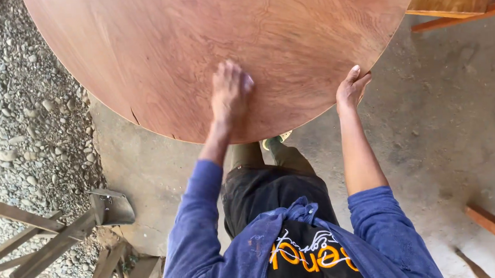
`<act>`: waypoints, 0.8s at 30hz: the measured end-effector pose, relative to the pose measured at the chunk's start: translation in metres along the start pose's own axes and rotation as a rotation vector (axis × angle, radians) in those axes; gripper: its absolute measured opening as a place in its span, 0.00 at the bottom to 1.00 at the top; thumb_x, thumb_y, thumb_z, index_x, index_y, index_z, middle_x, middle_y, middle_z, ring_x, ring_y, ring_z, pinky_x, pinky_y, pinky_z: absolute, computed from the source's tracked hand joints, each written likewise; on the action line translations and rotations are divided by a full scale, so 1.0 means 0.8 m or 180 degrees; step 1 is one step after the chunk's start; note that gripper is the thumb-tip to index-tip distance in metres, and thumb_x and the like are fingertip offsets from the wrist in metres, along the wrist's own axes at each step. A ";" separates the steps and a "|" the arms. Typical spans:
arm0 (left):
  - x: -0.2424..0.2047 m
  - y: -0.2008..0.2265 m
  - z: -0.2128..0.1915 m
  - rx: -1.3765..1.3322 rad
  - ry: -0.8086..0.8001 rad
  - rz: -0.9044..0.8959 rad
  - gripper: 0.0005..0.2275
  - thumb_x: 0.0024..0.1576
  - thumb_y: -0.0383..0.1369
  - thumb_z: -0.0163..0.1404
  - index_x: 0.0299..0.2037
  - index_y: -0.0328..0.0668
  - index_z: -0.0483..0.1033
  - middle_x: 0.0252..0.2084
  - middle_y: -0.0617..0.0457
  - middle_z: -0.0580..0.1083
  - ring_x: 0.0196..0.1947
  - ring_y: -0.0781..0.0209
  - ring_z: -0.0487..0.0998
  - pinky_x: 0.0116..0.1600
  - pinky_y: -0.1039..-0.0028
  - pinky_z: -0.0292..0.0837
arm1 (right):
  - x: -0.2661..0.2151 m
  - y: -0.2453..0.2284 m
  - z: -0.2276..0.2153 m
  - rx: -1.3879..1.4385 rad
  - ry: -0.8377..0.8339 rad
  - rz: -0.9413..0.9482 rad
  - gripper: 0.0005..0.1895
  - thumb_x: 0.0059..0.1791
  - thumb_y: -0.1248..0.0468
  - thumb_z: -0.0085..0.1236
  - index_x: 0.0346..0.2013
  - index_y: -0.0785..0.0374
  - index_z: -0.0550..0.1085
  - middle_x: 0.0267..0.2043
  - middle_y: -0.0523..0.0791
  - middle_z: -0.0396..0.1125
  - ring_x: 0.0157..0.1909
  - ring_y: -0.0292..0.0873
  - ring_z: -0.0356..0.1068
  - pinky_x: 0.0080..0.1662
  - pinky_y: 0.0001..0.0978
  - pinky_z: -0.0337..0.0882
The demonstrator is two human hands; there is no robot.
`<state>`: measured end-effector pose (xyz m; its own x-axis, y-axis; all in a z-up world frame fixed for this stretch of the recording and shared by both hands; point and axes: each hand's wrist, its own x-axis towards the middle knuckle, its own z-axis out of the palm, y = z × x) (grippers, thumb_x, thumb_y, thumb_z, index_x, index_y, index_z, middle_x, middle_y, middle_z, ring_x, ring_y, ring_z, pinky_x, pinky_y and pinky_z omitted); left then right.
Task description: Sanding a round wooden tabletop by hand using a piece of sandpaper.
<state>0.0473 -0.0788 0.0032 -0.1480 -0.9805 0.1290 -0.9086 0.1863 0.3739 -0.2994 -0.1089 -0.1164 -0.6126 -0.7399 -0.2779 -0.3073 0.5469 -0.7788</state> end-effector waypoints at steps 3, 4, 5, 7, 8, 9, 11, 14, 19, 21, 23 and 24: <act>0.045 -0.052 0.026 0.0185 0.0651 -0.0416 0.21 0.67 0.38 0.49 0.65 0.29 0.66 0.69 0.34 0.62 0.70 0.35 0.61 0.70 0.46 0.57 | 0.004 -0.001 0.004 0.0049 0.0059 0.0006 0.35 0.59 0.42 0.38 0.67 0.69 0.53 0.66 0.61 0.60 0.66 0.60 0.64 0.62 0.48 0.65; 0.053 -0.063 0.038 0.0165 0.0873 -0.0595 0.21 0.67 0.38 0.50 0.65 0.31 0.66 0.70 0.34 0.61 0.70 0.36 0.61 0.71 0.46 0.57 | 0.004 0.001 0.004 0.0043 0.0111 0.0029 0.34 0.58 0.42 0.39 0.64 0.69 0.55 0.64 0.61 0.62 0.64 0.60 0.66 0.60 0.48 0.66; 0.040 -0.035 0.043 0.0163 0.0875 -0.0638 0.21 0.67 0.38 0.50 0.65 0.31 0.66 0.70 0.34 0.61 0.70 0.36 0.61 0.71 0.46 0.57 | 0.016 0.011 0.006 0.0016 0.0083 0.0013 0.34 0.58 0.42 0.39 0.64 0.69 0.55 0.64 0.61 0.62 0.64 0.60 0.66 0.60 0.48 0.66; 0.018 0.013 0.047 0.2026 0.0257 -0.0153 0.21 0.63 0.27 0.53 0.65 0.26 0.66 0.68 0.30 0.64 0.71 0.30 0.60 0.75 0.46 0.55 | 0.037 0.028 0.023 0.0136 0.0318 0.0126 0.31 0.59 0.43 0.40 0.57 0.70 0.61 0.58 0.61 0.68 0.60 0.60 0.71 0.58 0.49 0.70; 0.000 0.041 0.046 0.2053 0.0248 -0.0180 0.21 0.63 0.27 0.53 0.65 0.26 0.66 0.68 0.30 0.64 0.71 0.30 0.60 0.75 0.46 0.55 | 0.045 0.023 0.022 0.0139 0.0279 0.0125 0.31 0.59 0.43 0.40 0.57 0.70 0.61 0.58 0.61 0.68 0.60 0.60 0.71 0.58 0.49 0.70; -0.019 0.067 0.045 0.0777 0.0147 0.0059 0.23 0.59 0.32 0.53 0.62 0.27 0.67 0.66 0.32 0.65 0.69 0.32 0.62 0.72 0.46 0.57 | 0.049 0.019 0.023 0.0169 0.0416 0.0089 0.30 0.59 0.43 0.40 0.56 0.70 0.62 0.57 0.61 0.68 0.59 0.60 0.72 0.58 0.49 0.70; -0.031 0.081 0.039 -0.0505 0.0025 0.0286 0.25 0.55 0.37 0.54 0.59 0.28 0.68 0.63 0.34 0.66 0.67 0.34 0.63 0.69 0.46 0.59 | 0.052 0.008 0.019 0.0192 0.0556 0.0072 0.29 0.60 0.44 0.40 0.55 0.70 0.63 0.56 0.62 0.69 0.58 0.60 0.73 0.57 0.50 0.71; 0.021 0.030 0.024 -0.0505 0.0218 0.0424 0.21 0.61 0.40 0.54 0.60 0.37 0.67 0.65 0.43 0.67 0.69 0.44 0.65 0.69 0.52 0.64 | 0.070 -0.012 0.003 -0.0048 0.0599 -0.0170 0.27 0.60 0.46 0.38 0.57 0.68 0.64 0.57 0.61 0.68 0.58 0.60 0.71 0.55 0.51 0.70; 0.166 -0.181 0.017 0.0548 0.0697 -0.0469 0.20 0.67 0.34 0.47 0.65 0.30 0.64 0.69 0.33 0.63 0.71 0.36 0.60 0.71 0.47 0.59 | 0.102 -0.046 0.005 -0.0771 0.0675 0.0161 0.26 0.59 0.45 0.34 0.58 0.63 0.64 0.58 0.58 0.69 0.58 0.62 0.70 0.53 0.54 0.68; 0.177 -0.202 0.039 0.0601 0.0801 -0.0687 0.20 0.68 0.34 0.47 0.66 0.29 0.64 0.70 0.32 0.62 0.72 0.35 0.59 0.72 0.46 0.57 | 0.089 -0.083 0.002 -0.0885 0.0661 0.0254 0.26 0.59 0.45 0.32 0.57 0.62 0.64 0.57 0.57 0.69 0.57 0.61 0.70 0.52 0.55 0.68; 0.172 -0.172 0.046 0.0665 0.0893 -0.0879 0.20 0.69 0.34 0.46 0.67 0.29 0.63 0.71 0.31 0.60 0.73 0.35 0.57 0.72 0.44 0.55 | 0.084 -0.102 0.000 -0.0984 0.0658 0.0372 0.26 0.59 0.44 0.30 0.56 0.62 0.64 0.57 0.57 0.69 0.57 0.61 0.70 0.51 0.55 0.68; 0.161 -0.131 0.041 0.0608 0.0692 -0.0836 0.20 0.68 0.29 0.44 0.67 0.24 0.61 0.72 0.31 0.59 0.74 0.33 0.56 0.75 0.46 0.54 | 0.084 -0.101 -0.003 -0.0977 0.0723 0.0456 0.27 0.59 0.44 0.31 0.56 0.62 0.65 0.56 0.56 0.69 0.57 0.61 0.70 0.51 0.55 0.68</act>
<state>0.1108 -0.2265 -0.0497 0.1670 -0.9535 0.2508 -0.9639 -0.1044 0.2449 -0.3170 -0.2020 -0.0707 -0.7997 -0.5613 -0.2132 -0.3893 0.7550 -0.5276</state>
